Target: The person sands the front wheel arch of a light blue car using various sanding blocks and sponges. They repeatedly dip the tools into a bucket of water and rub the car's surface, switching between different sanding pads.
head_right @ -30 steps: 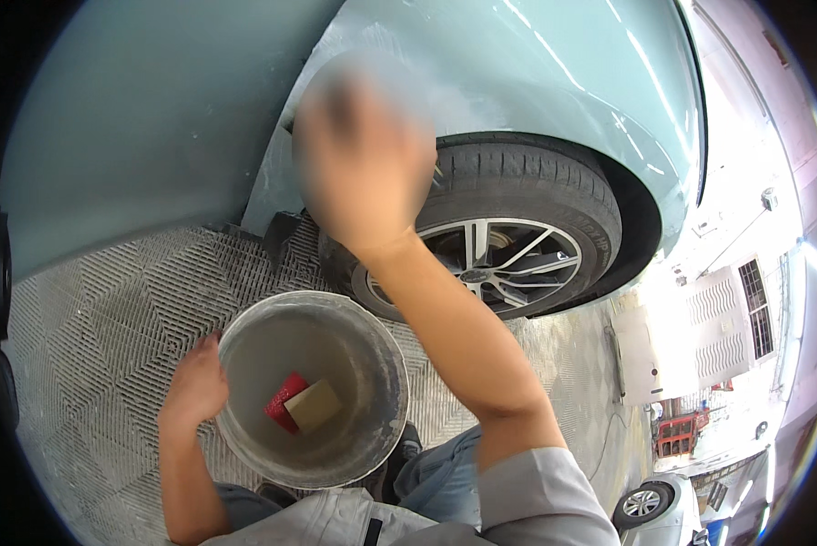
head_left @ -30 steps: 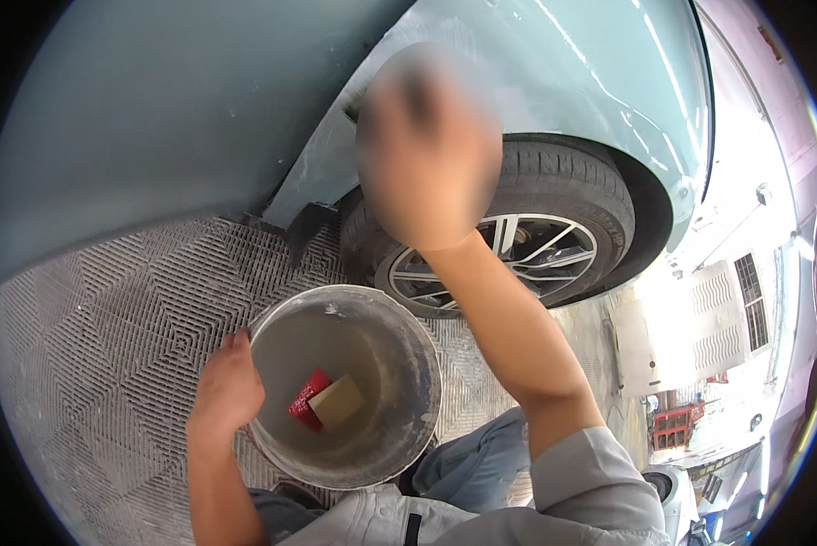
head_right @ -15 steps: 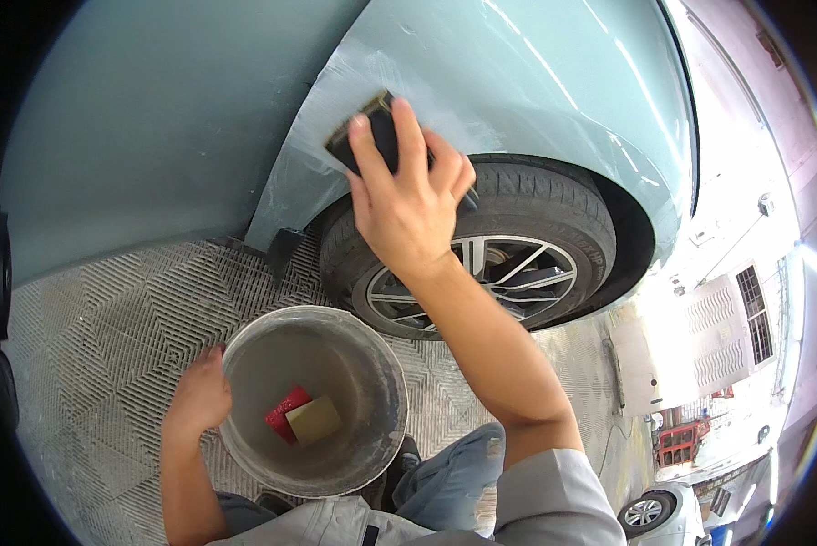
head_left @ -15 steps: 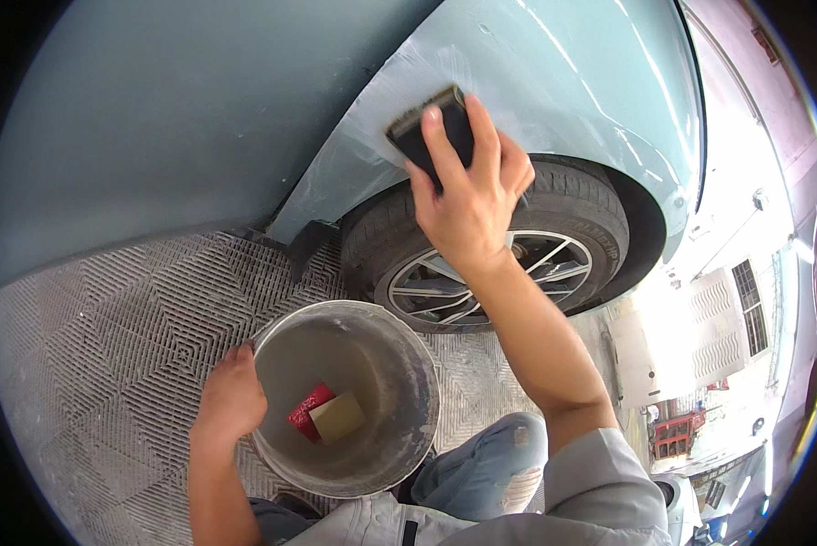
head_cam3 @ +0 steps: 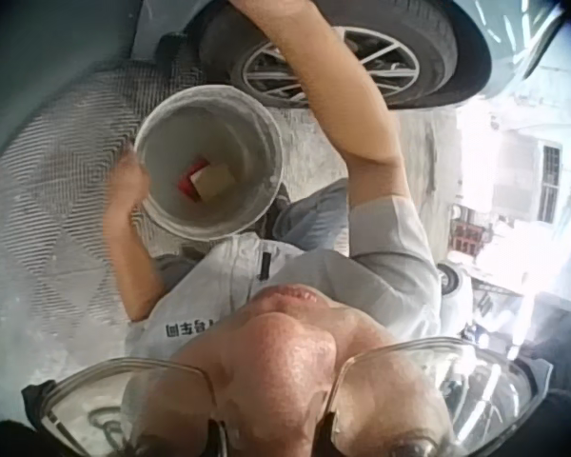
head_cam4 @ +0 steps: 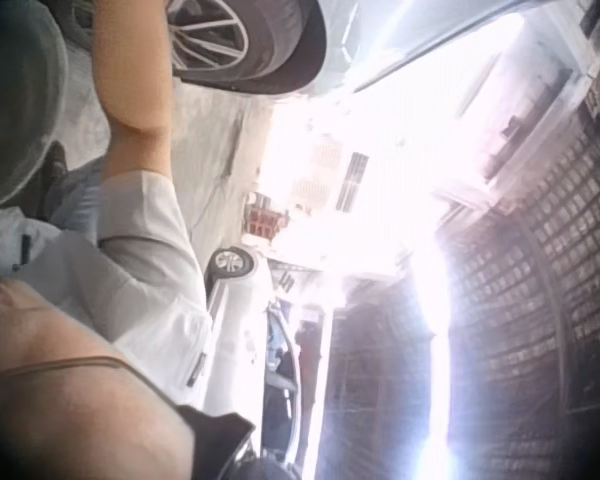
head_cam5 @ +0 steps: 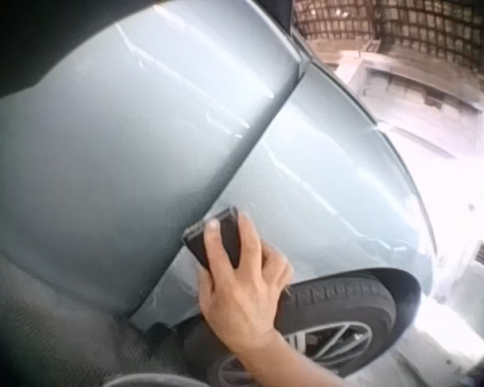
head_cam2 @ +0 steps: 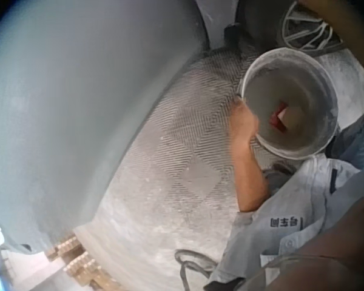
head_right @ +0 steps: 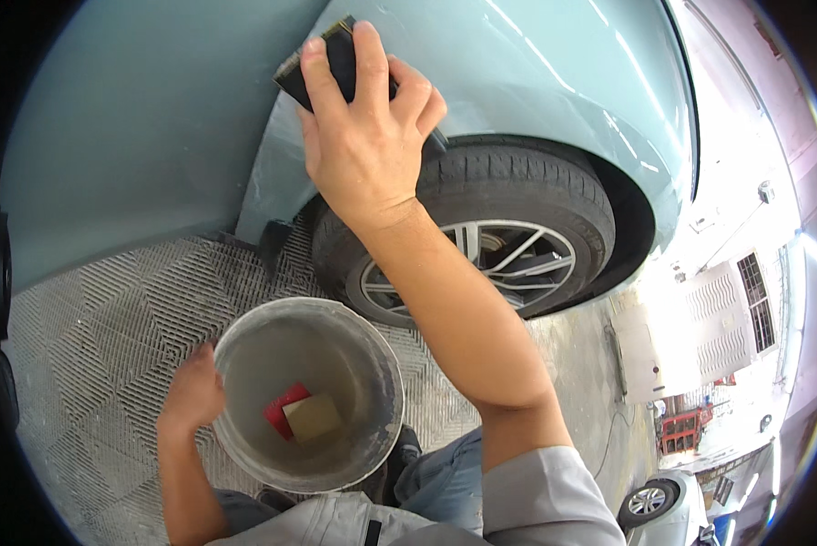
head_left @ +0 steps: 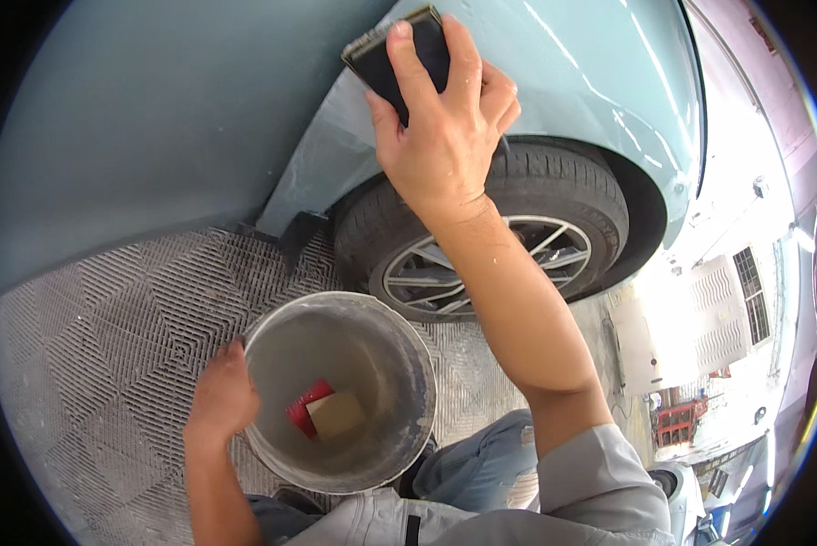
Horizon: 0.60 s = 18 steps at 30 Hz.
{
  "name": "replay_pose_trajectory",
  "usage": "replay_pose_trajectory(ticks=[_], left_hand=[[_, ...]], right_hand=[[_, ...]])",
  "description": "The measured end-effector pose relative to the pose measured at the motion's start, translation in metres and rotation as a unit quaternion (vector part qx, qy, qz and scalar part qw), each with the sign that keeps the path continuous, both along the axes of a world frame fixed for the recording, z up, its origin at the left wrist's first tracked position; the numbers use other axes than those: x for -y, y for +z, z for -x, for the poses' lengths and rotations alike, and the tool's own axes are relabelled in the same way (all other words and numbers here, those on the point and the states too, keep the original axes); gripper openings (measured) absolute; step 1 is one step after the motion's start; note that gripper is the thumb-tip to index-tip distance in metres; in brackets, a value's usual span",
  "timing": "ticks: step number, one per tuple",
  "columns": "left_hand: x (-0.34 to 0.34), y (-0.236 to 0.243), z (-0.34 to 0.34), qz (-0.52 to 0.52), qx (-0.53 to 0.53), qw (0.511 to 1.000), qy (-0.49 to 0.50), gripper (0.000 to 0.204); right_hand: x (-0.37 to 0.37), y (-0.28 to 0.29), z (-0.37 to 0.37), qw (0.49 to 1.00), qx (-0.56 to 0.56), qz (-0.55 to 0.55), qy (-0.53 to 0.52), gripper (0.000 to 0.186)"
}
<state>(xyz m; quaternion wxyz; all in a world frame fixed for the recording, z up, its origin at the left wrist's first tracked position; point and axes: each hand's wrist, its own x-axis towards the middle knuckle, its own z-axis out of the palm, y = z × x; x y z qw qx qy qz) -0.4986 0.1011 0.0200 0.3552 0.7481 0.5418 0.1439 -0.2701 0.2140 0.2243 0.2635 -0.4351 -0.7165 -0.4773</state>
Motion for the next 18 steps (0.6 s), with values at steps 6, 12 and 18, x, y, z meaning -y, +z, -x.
replay_pose_trajectory(ticks=[6, 12, 18], left_hand=[[0.0, 0.005, 0.002, 0.019, 0.005, 1.0, 0.005, 0.049], [0.001, 0.006, 0.001, 0.01, 0.005, 1.0, 0.005, 0.05], [0.001, 0.005, 0.003, 0.009, 0.003, 1.0, 0.0, 0.048]], right_hand=[[0.014, -0.008, -0.029, 0.997, -0.001, -0.071, 0.019, 0.059], [0.007, -0.004, -0.019, 0.997, -0.04, -0.061, -0.009, 0.061], [0.01, -0.015, -0.03, 0.995, -0.059, -0.079, 0.012, 0.053]])
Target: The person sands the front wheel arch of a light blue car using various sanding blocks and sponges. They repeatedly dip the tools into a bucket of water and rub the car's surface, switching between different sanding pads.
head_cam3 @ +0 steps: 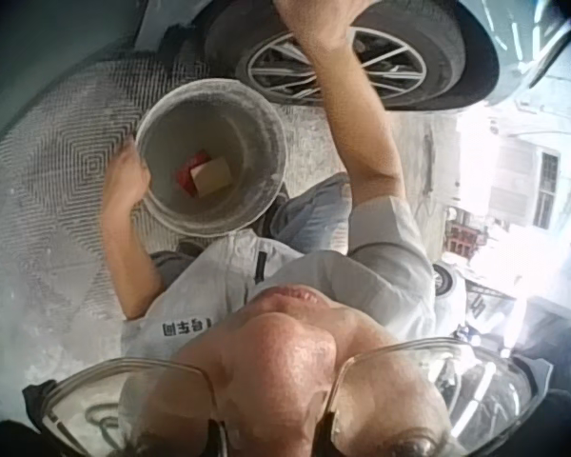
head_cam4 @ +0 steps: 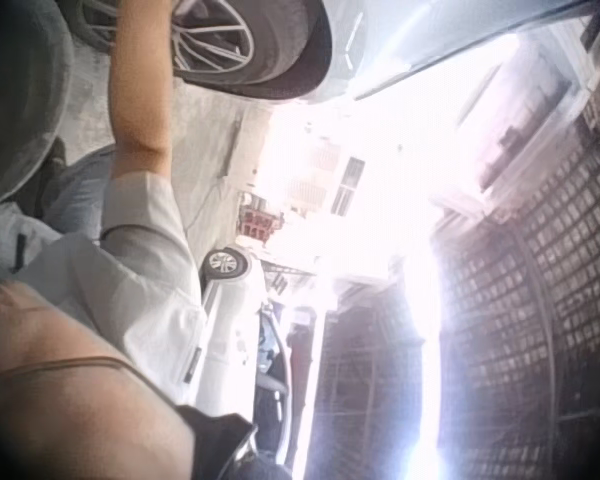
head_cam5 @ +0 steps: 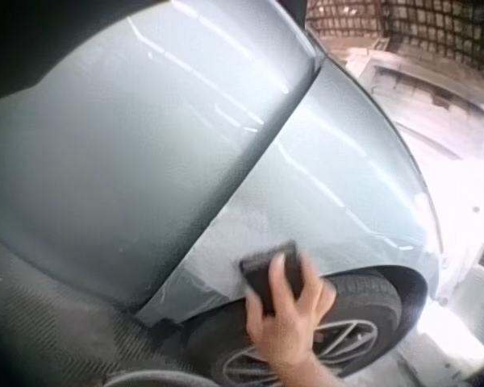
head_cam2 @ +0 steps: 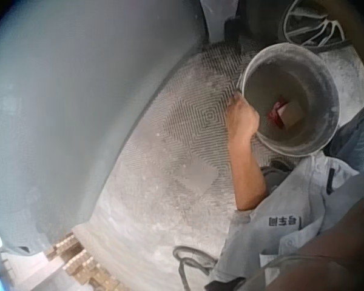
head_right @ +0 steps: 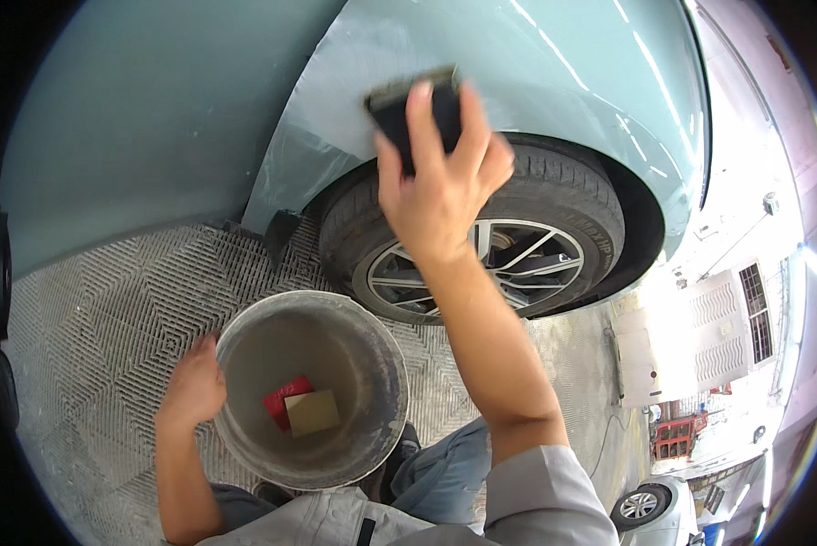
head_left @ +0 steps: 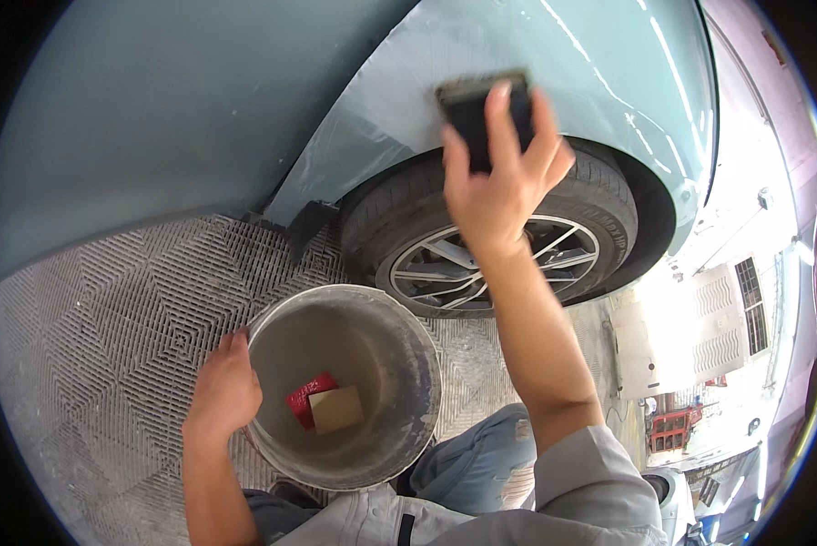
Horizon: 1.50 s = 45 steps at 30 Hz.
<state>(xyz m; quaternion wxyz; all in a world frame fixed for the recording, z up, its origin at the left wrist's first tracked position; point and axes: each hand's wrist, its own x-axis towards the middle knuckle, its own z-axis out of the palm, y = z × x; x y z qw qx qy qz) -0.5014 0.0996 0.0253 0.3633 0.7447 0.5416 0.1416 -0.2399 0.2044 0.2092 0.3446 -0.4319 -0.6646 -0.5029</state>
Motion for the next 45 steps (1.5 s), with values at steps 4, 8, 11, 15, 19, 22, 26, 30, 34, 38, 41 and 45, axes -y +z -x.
replay_pose_trajectory(ticks=[4, 8, 11, 15, 19, 22, 26, 30, 34, 38, 41, 45], left_hand=[[0.001, 0.0, -0.001, 0.001, 0.016, 1.0, 0.006, 0.048], [-0.001, 0.004, 0.0, 0.021, 0.009, 1.0, 0.014, 0.049], [-0.002, 0.008, -0.001, 0.035, 0.007, 0.999, 0.0, 0.051], [-0.003, 0.01, -0.002, 0.04, -0.003, 0.999, 0.006, 0.052], [-0.004, 0.008, -0.001, 0.045, -0.021, 0.999, -0.01, 0.052], [-0.005, 0.006, 0.0, 0.038, -0.02, 0.999, -0.014, 0.052], [-0.001, 0.004, -0.004, 0.03, -0.025, 0.999, 0.001, 0.051], [-0.002, 0.005, 0.0, 0.02, -0.018, 1.0, -0.001, 0.05], [-0.003, 0.006, 0.0, 0.036, -0.008, 0.999, -0.001, 0.05], [-0.003, 0.005, -0.002, 0.027, -0.004, 1.0, 0.013, 0.049], [-0.002, 0.004, -0.001, 0.029, -0.022, 0.999, -0.005, 0.048], [-0.003, 0.003, -0.001, 0.031, -0.021, 0.999, 0.0, 0.049]], right_hand=[[-0.008, -0.009, -0.001, 0.999, -0.033, -0.008, -0.009, 0.055], [0.001, -0.031, 0.01, 0.999, 0.037, 0.003, 0.009, 0.06], [-0.004, -0.031, 0.014, 1.0, -0.005, 0.003, 0.014, 0.058], [-0.01, -0.017, 0.025, 0.999, -0.017, 0.037, -0.02, 0.057], [-0.001, -0.022, 0.009, 1.0, 0.012, -0.004, 0.02, 0.058], [-0.003, -0.017, 0.013, 1.0, 0.016, 0.011, -0.003, 0.055], [-0.01, -0.003, 0.026, 0.998, 0.015, 0.053, -0.031, 0.057], [0.01, 0.0, 0.005, 0.999, 0.034, 0.038, -0.007, 0.059], [-0.006, 0.014, 0.025, 0.998, 0.029, 0.054, -0.013, 0.059], [-0.002, 0.018, 0.019, 0.998, 0.025, 0.064, -0.012, 0.058], [0.006, 0.01, -0.005, 0.998, 0.037, 0.038, -0.027, 0.06], [0.001, 0.015, -0.004, 0.999, 0.038, 0.029, -0.026, 0.058]])
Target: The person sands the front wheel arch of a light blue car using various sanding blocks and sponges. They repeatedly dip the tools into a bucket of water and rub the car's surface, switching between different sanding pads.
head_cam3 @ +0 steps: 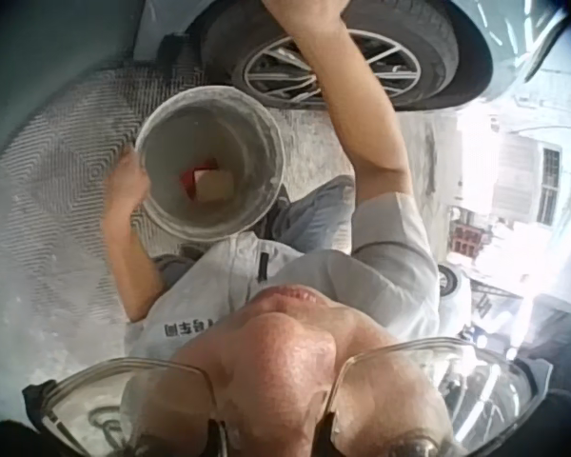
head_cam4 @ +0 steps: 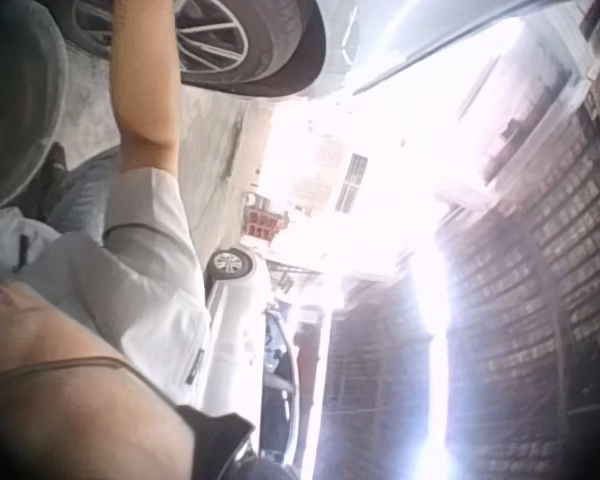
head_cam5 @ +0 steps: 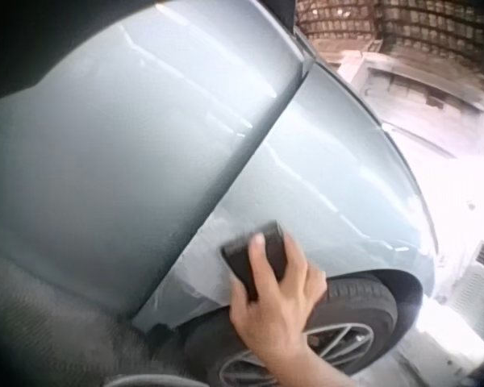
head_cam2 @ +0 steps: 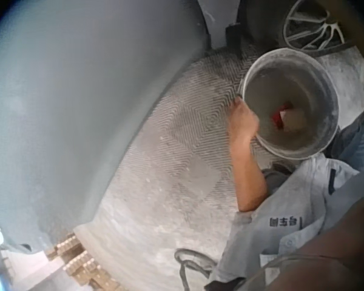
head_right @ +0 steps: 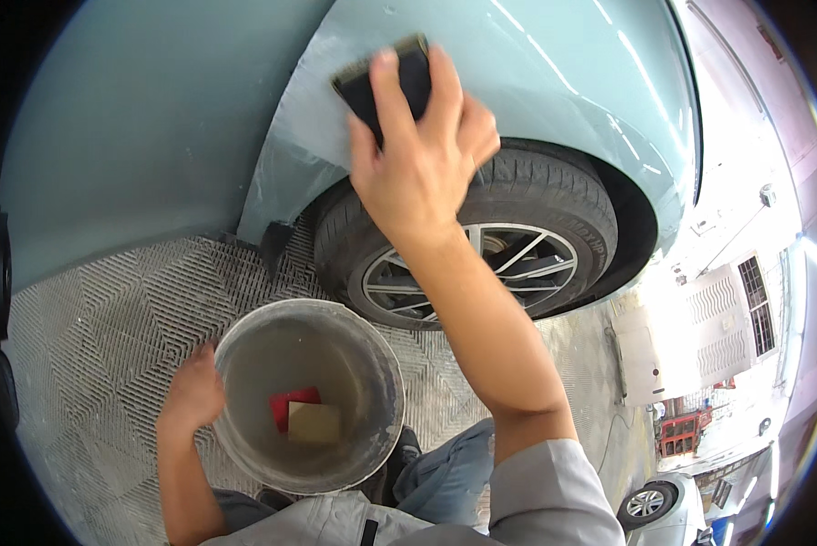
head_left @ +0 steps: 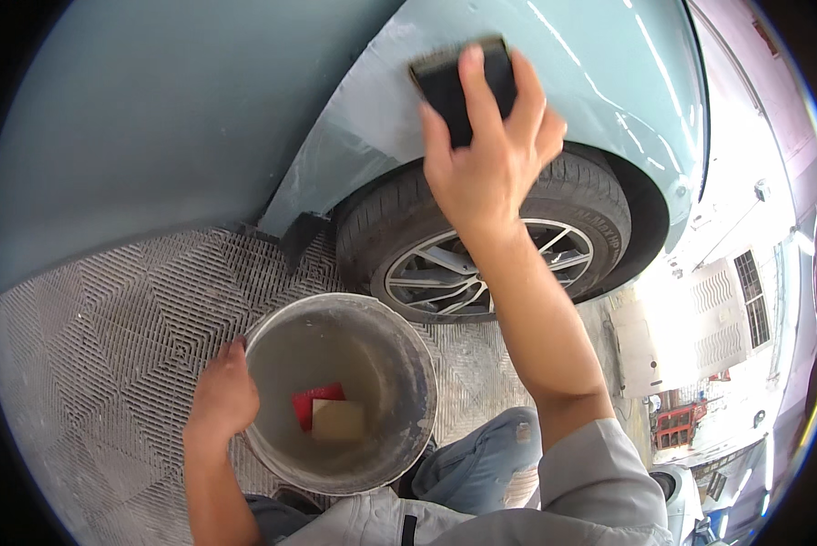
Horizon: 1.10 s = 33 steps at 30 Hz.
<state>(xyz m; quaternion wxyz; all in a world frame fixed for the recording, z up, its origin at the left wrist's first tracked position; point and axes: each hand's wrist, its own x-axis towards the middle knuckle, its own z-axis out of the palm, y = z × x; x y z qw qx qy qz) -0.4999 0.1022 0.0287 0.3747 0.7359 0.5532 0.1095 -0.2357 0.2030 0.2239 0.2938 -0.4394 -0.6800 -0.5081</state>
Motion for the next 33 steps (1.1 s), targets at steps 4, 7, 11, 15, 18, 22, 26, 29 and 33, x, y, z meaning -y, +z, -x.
replay_pose_trajectory(ticks=[4, 7, 11, 15, 18, 22, 26, 29, 33], left_hand=[[0.001, 0.001, 0.0, -0.001, 0.025, 1.0, 0.014, 0.048], [0.004, 0.001, 0.001, -0.033, 0.003, 0.999, -0.001, 0.049], [0.001, -0.004, 0.0, -0.008, 0.008, 1.0, 0.005, 0.049], [0.0, -0.007, 0.0, -0.005, 0.011, 1.0, 0.003, 0.048], [0.001, -0.007, 0.001, -0.028, 0.018, 0.999, 0.001, 0.047], [0.002, -0.004, 0.0, -0.025, 0.011, 1.0, 0.007, 0.046], [0.001, 0.001, -0.001, 0.008, 0.014, 1.0, 0.01, 0.046], [0.001, 0.002, 0.0, -0.026, 0.015, 1.0, 0.008, 0.046], [0.001, 0.0, -0.001, 0.006, 0.025, 1.0, 0.015, 0.046]], right_hand=[[0.006, 0.002, -0.003, 1.0, 0.011, -0.017, 0.023, 0.06], [0.009, 0.001, 0.001, 0.999, 0.014, -0.046, 0.015, 0.06], [-0.01, 0.002, 0.02, 1.0, 0.001, 0.009, -0.017, 0.058], [-0.003, -0.008, 0.012, 1.0, 0.004, 0.004, 0.004, 0.06], [0.0, -0.017, 0.009, 1.0, 0.005, -0.002, 0.03, 0.058], [-0.012, -0.013, 0.033, 1.0, 0.004, 0.026, -0.009, 0.057], [-0.006, -0.025, 0.025, 1.0, 0.004, 0.013, 0.01, 0.057], [-0.002, -0.031, 0.019, 0.998, 0.023, 0.05, 0.0, 0.056], [-0.013, -0.038, 0.03, 0.997, 0.001, 0.066, -0.029, 0.057]])
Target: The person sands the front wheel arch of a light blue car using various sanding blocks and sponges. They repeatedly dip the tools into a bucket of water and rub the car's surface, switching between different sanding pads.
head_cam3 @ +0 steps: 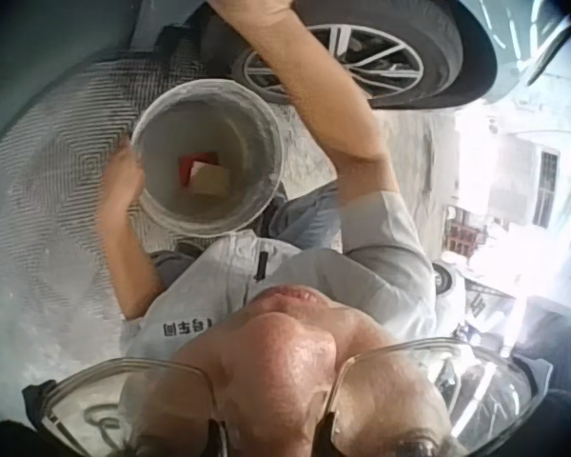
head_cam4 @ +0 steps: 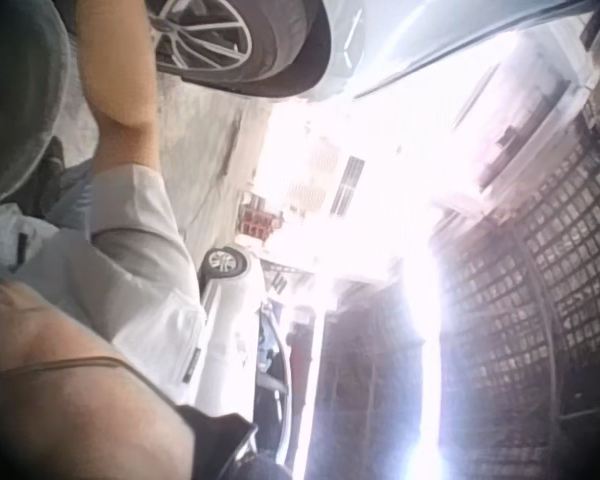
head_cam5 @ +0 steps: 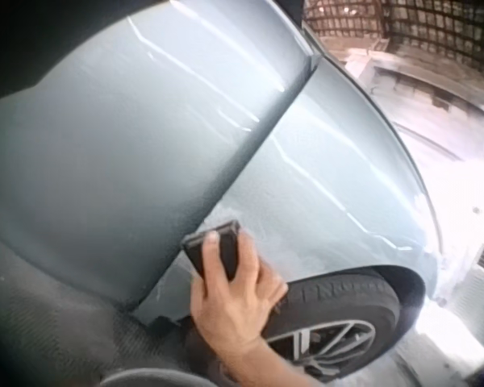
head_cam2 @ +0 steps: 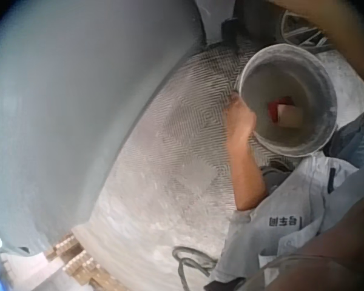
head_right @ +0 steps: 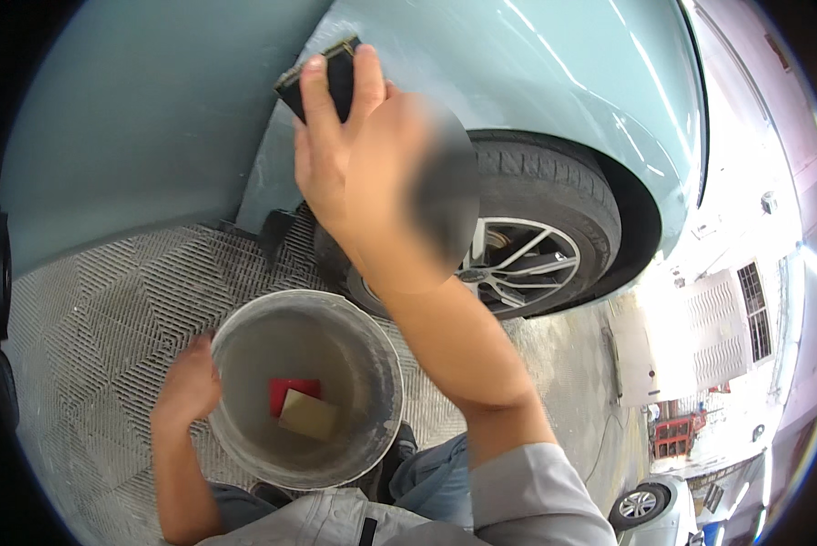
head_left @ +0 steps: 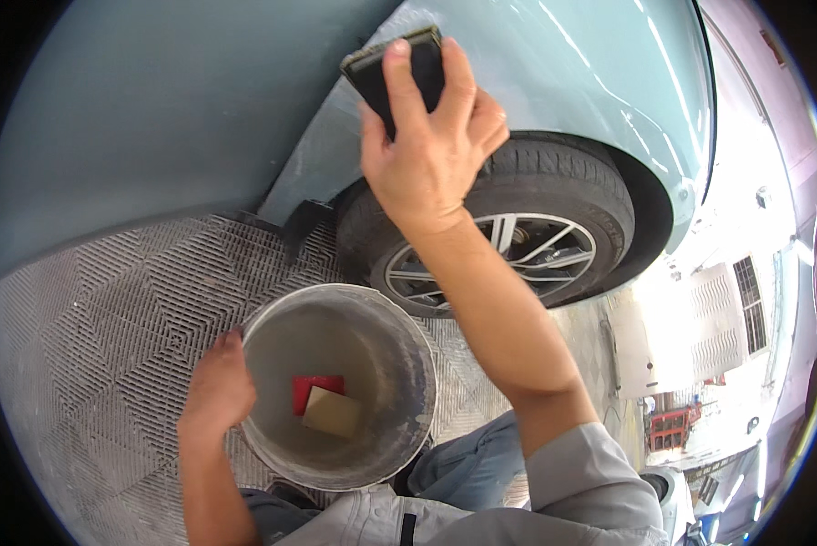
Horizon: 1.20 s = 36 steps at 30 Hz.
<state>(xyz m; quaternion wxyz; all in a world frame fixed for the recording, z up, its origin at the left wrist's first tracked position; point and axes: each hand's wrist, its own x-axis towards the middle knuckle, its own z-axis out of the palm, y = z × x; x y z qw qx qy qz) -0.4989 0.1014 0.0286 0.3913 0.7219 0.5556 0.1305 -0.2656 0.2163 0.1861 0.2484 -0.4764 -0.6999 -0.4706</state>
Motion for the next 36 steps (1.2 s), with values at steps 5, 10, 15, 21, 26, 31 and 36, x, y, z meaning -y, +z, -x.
replay_pose_trajectory(ticks=[5, 10, 15, 21, 26, 31, 36], left_hand=[[-0.002, -0.001, 0.001, -0.019, -0.012, 1.0, -0.022, 0.047], [-0.001, -0.002, 0.001, -0.005, -0.009, 1.0, -0.007, 0.049], [-0.001, -0.004, 0.003, -0.038, -0.012, 0.999, -0.026, 0.05], [-0.001, -0.004, 0.0, -0.016, -0.016, 0.999, -0.022, 0.049], [0.001, 0.0, 0.001, -0.032, -0.021, 0.999, -0.021, 0.047], [-0.001, 0.002, -0.001, -0.001, -0.015, 1.0, -0.016, 0.048], [0.0, 0.002, 0.001, -0.036, -0.013, 0.999, -0.016, 0.047]], right_hand=[[0.004, -0.018, -0.005, 0.999, -0.013, -0.037, 0.025, 0.055], [-0.001, -0.017, 0.001, 1.0, -0.001, 0.016, -0.008, 0.057], [0.003, -0.026, -0.005, 0.995, -0.031, -0.067, 0.073, 0.055], [0.002, -0.028, -0.001, 0.999, -0.007, -0.022, 0.028, 0.056], [0.007, -0.032, -0.002, 0.998, -0.016, -0.048, 0.024, 0.054], [0.004, -0.037, 0.003, 1.0, 0.001, 0.005, -0.003, 0.052], [0.001, -0.034, 0.002, 0.995, -0.031, -0.074, 0.065, 0.054]])
